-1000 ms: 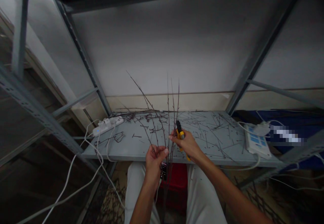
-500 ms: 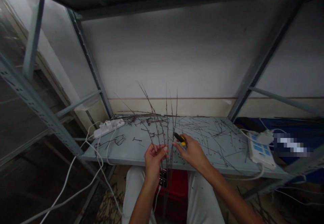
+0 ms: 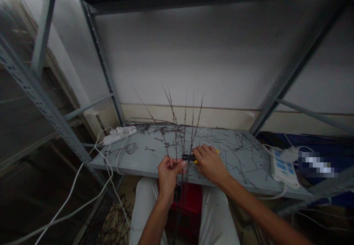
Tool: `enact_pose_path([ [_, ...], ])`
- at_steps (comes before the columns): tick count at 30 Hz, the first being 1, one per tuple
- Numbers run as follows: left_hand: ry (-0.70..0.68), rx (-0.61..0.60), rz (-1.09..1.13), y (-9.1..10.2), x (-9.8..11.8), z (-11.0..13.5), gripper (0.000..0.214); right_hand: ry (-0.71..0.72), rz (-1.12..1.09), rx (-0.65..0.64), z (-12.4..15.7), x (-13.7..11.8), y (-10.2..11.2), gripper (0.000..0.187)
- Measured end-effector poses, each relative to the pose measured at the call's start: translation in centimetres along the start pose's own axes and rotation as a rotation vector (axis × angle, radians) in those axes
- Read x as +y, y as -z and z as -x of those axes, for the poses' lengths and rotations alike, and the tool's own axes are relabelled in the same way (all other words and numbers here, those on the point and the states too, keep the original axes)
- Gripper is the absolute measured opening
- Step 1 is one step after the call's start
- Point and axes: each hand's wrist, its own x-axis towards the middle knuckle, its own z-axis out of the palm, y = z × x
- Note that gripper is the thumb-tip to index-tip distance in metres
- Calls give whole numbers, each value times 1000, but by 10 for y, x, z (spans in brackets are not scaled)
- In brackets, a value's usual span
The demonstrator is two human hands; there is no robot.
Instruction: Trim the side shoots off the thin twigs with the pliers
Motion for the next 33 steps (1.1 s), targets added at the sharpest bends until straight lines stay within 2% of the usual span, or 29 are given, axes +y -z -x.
enact_pose_path([
  [4, 9, 35, 11, 2, 0, 2, 54, -19, -55, -64, 0, -4, -8, 12],
  [8, 13, 77, 6, 6, -3, 1, 56, -43, -99, -94, -4, -8, -12, 15],
  [11, -9, 100, 11, 8, -2, -1, 56, -95, -127, -92, -8, -9, -13, 14],
  [13, -16, 114, 7, 10, -1, -3, 55, -177, -199, -76, -10, -9, -12, 10],
  [15, -21, 121, 0, 12, 1, -4, 55, -312, -444, -28, -13, -11, -8, 24],
  [17, -34, 117, -2, 14, 0, -5, 55, -438, -787, 40, -18, -15, -3, 30],
  [19, -40, 102, -11, 14, -2, -5, 54, -495, -1043, 99, -24, -19, 3, 31],
  [21, -32, 85, -25, 13, -4, -4, 51, -517, -1167, 131, -32, -23, 7, 32],
  [24, -23, 70, -53, 11, -5, -2, 46, -528, -1238, 157, -43, -26, 9, 29],
  [28, -31, 86, -44, 11, -4, -2, 50, -506, -1269, 167, -52, -23, 10, 23],
  [33, -24, 73, -30, 14, -6, -4, 52, -488, -1212, 170, -62, -18, 18, 19],
])
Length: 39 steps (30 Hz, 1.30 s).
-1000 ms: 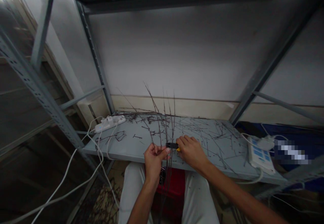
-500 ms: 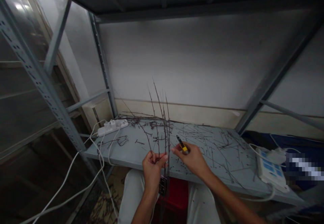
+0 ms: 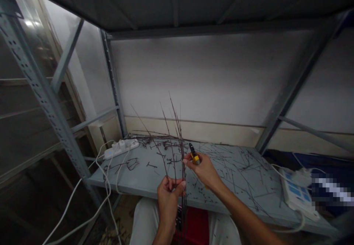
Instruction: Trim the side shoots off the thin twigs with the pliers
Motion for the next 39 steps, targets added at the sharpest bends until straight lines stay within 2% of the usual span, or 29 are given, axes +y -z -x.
enact_pose_path([
  [6, 30, 3, 6, -1, -3, -1, 50, 11, -10, -16, -6, -4, -2, 24],
  [10, 19, 7, -8, -2, -3, 0, 55, 30, 9, 23, -10, -6, -4, 24],
  [13, -9, -54, -15, -5, 3, -1, 53, 25, 14, 29, -11, -9, -3, 23],
  [18, -1, -193, 56, -18, 22, -13, 42, 19, -11, -6, -8, -12, -1, 18],
  [23, 62, -179, 99, -33, 22, -30, 35, 40, 29, -17, -8, -12, 6, 17],
  [27, 71, -132, 130, -36, 14, -34, 39, 146, 337, -1, -6, -11, 24, 21],
  [32, 32, -67, 100, -37, 13, -33, 44, 342, 958, 7, 1, -19, 47, 24],
  [35, -29, -55, 62, -38, 13, -31, 45, 440, 1228, -34, 4, -29, 50, 15],
  [39, -125, -25, 4, -39, 11, -29, 49, 485, 1417, -73, 4, -42, 48, 9],
])
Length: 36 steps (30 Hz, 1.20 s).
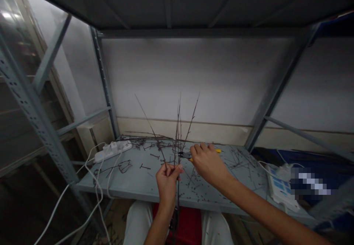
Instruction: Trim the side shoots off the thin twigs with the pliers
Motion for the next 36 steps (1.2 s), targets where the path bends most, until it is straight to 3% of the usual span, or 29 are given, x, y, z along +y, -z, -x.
enact_pose_path([
  [8, -50, 49, -25, 2, -4, 2, 37, 39, 75, -31, -5, -4, 4, 12],
  [15, -50, 48, 13, 6, -3, 3, 40, 44, -1, -72, -3, -9, -16, 17],
  [25, 1, 64, 38, 10, -4, -3, 46, -95, -231, -154, -6, -4, -50, 20],
  [27, 29, 71, 45, 11, -4, -6, 44, -191, -418, -124, -9, -3, -51, 31],
  [31, 82, 54, 85, 7, -3, -5, 42, -433, -1173, 34, -20, -2, -50, 30],
  [33, 113, 45, 105, 5, -1, -3, 44, -502, -1320, 117, -27, -2, -47, 28],
  [36, 153, 48, 145, 2, 0, -1, 49, -516, -1342, 166, -33, -2, -43, 26],
])
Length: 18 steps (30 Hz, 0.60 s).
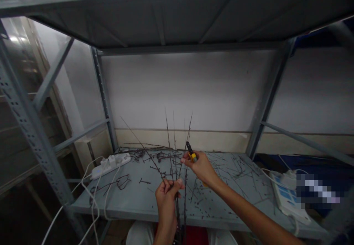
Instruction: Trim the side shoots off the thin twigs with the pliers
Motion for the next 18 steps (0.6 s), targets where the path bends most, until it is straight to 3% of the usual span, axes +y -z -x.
enact_pose_path([
  [5, 64, 7, 12, 1, 0, 0, 56, 24, -39, -10, -1, -5, 1, 23],
  [9, 128, -60, -16, 2, 4, 3, 58, 29, -46, 7, 0, -3, 2, 19],
  [18, 127, -155, -9, 7, 8, 1, 55, 29, -32, 43, 0, 7, 5, 19],
])
